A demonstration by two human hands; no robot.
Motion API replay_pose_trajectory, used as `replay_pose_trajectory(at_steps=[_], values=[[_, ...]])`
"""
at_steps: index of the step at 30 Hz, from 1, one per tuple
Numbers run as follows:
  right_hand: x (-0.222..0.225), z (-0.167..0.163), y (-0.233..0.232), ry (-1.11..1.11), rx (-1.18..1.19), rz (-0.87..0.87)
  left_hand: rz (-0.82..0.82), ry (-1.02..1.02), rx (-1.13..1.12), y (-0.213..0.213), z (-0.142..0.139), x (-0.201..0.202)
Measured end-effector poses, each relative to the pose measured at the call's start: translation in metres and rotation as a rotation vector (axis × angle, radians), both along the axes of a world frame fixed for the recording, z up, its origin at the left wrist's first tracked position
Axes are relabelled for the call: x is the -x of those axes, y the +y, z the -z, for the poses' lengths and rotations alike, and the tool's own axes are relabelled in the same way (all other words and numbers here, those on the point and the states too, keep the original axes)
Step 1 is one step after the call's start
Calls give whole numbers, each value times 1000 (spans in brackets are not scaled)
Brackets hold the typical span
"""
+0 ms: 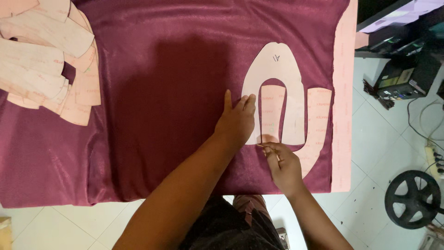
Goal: The person places paper pattern pieces on a large piece of maroon fabric and uses a small tool to trace the outlines. The person repositions the patterns multiple times to mark different sections of the fabric.
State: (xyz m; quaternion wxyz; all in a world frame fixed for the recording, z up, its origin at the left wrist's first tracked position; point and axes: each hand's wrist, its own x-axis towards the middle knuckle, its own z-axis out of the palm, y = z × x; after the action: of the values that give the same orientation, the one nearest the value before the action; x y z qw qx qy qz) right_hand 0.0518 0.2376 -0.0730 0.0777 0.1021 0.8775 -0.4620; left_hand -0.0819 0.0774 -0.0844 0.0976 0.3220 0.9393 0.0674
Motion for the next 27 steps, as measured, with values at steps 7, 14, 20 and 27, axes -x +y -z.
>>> replay_pose_trajectory(at_steps=[7, 14, 20, 27], values=[[7, -3, -17, 146, -2, -248, -10, -179, 32, 0, -2, 5], [4, -4, -19, 182, -43, -202, 1, -343, 154, 3, -8, 8], [6, -1, -24, 147, -115, -176, -58, -403, 75, 2, -10, 12], [5, 3, -21, 175, -101, -240, -53, -444, 75, 0, -20, 14]])
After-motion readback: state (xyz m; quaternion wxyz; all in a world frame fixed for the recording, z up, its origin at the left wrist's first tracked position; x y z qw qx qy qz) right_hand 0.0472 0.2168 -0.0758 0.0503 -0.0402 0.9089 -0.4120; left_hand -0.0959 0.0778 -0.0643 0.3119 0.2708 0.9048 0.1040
